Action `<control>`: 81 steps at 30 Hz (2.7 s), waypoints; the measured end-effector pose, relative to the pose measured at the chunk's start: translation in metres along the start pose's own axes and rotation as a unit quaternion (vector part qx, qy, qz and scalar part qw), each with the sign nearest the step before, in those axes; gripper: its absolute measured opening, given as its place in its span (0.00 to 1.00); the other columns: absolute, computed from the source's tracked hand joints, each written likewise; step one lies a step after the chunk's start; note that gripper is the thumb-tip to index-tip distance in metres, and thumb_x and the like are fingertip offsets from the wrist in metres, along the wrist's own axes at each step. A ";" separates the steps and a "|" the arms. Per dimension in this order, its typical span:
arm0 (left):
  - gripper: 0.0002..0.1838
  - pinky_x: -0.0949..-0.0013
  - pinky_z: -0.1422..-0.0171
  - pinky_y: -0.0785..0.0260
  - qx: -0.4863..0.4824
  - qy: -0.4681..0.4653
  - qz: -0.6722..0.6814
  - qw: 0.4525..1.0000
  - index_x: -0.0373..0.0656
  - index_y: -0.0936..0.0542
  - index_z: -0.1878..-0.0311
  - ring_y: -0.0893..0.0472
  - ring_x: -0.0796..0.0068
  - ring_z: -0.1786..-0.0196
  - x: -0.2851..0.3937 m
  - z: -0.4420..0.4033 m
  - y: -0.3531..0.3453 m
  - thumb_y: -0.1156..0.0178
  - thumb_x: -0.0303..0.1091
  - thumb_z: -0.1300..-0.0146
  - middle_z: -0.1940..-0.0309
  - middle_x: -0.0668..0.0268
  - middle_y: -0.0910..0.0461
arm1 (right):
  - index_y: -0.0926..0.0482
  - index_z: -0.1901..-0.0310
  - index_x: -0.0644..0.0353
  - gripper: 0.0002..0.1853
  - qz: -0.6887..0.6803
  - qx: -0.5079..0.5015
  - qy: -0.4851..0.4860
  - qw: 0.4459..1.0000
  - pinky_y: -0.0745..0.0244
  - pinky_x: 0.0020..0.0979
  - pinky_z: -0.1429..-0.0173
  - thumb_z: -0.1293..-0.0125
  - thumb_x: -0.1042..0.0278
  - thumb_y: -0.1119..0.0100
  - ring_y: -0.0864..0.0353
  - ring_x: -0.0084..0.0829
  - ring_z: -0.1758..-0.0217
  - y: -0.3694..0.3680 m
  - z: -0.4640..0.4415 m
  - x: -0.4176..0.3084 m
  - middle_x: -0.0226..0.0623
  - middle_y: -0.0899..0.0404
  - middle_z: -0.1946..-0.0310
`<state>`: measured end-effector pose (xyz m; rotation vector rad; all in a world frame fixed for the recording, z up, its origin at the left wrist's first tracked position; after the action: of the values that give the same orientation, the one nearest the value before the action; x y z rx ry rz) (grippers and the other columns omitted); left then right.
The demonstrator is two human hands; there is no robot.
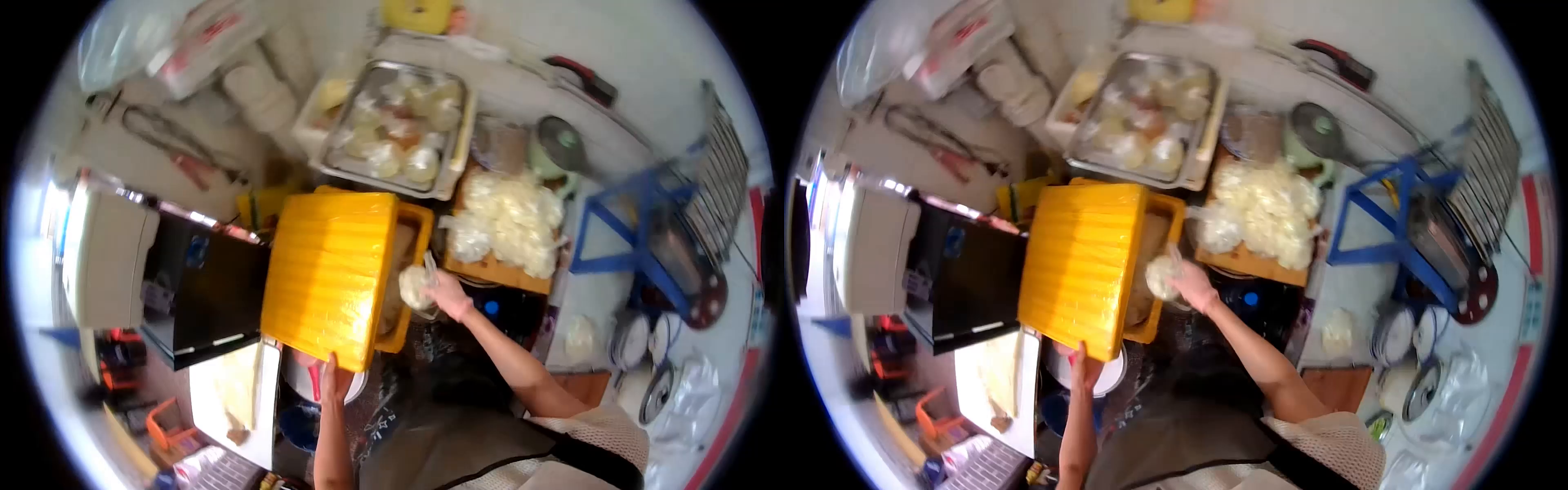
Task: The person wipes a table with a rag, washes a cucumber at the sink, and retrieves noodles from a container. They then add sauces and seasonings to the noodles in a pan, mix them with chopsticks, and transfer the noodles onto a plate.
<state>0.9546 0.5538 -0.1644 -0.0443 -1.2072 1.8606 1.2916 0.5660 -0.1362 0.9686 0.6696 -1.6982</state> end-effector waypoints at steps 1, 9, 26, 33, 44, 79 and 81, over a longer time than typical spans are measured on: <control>0.31 0.51 0.27 0.45 0.004 -0.006 -0.034 0.999 0.49 0.40 0.30 0.37 0.62 0.31 -0.011 -0.017 0.013 0.43 0.41 0.33 0.32 0.68 0.37 | 0.23 0.51 0.65 0.18 -0.072 0.016 0.047 0.996 0.25 0.31 0.59 0.42 0.67 0.36 0.21 0.27 0.64 0.014 0.028 0.016 0.37 0.19 0.64; 0.26 0.56 0.60 0.20 -0.039 0.351 -0.629 0.692 0.37 0.24 0.54 0.18 0.62 0.69 -0.020 -0.014 0.021 0.44 0.55 0.35 0.71 0.55 0.20 | 0.22 0.61 0.64 0.15 0.042 0.279 -0.021 0.959 0.27 0.31 0.55 0.41 0.60 0.35 0.22 0.24 0.60 0.133 0.336 0.085 0.37 0.19 0.67; 0.17 0.63 0.59 0.22 -0.510 0.350 -0.500 0.606 0.33 0.26 0.54 0.17 0.64 0.62 -0.593 0.184 -0.423 0.45 0.41 0.32 0.64 0.57 0.20 | 0.24 0.67 0.63 0.12 -0.327 0.772 -0.041 0.543 0.35 0.23 0.70 0.39 0.62 0.37 0.31 0.17 0.73 0.061 0.701 0.227 0.26 0.27 0.76; 0.25 0.39 0.41 0.28 -0.526 0.398 -0.365 0.657 0.22 0.39 0.40 0.30 0.42 0.39 -0.834 0.113 -0.489 0.50 0.34 0.31 0.41 0.36 0.36 | 0.25 0.66 0.62 0.12 -0.371 0.764 -0.039 0.527 0.33 0.23 0.66 0.39 0.61 0.37 0.30 0.17 0.70 0.049 0.721 0.227 0.25 0.26 0.75; 0.20 0.64 0.49 0.28 -0.633 -0.004 -0.630 0.450 0.31 0.26 0.46 0.20 0.64 0.56 -0.617 0.111 -0.429 0.39 0.28 0.41 0.54 0.55 0.20 | 0.24 0.56 0.63 0.14 -0.304 0.768 0.049 0.561 0.29 0.26 0.59 0.38 0.62 0.39 0.25 0.21 0.64 0.117 0.737 0.096 0.31 0.22 0.70; 0.15 0.66 0.38 0.34 -0.691 0.380 -0.445 0.424 0.42 0.24 0.46 0.27 0.72 0.45 -0.552 0.323 -0.448 0.50 0.37 0.32 0.54 0.62 0.21 | 0.28 0.48 0.61 0.15 0.156 0.766 0.101 0.616 0.26 0.34 0.53 0.37 0.73 0.45 0.22 0.39 0.58 0.238 0.642 0.012 0.47 0.24 0.53; 0.15 0.64 0.40 0.32 -0.763 -0.278 -0.455 0.365 0.40 0.22 0.50 0.24 0.67 0.50 -0.507 0.295 -0.575 0.54 0.35 0.30 0.54 0.61 0.21 | 0.28 0.48 0.61 0.16 0.053 0.752 0.203 0.625 0.25 0.33 0.56 0.37 0.75 0.45 0.21 0.39 0.59 0.235 0.654 -0.033 0.46 0.23 0.57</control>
<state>1.4988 0.0687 0.2143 0.2167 -2.2807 -0.7644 1.3339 -0.0192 0.2369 2.4994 -0.8604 -1.7039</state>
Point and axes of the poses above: each hand's wrist, its own z-axis away from the middle knuckle, its own y-axis out of the back of the hand, x = y × z, the point moved 9 cm from there along -z, towards the middle knuckle
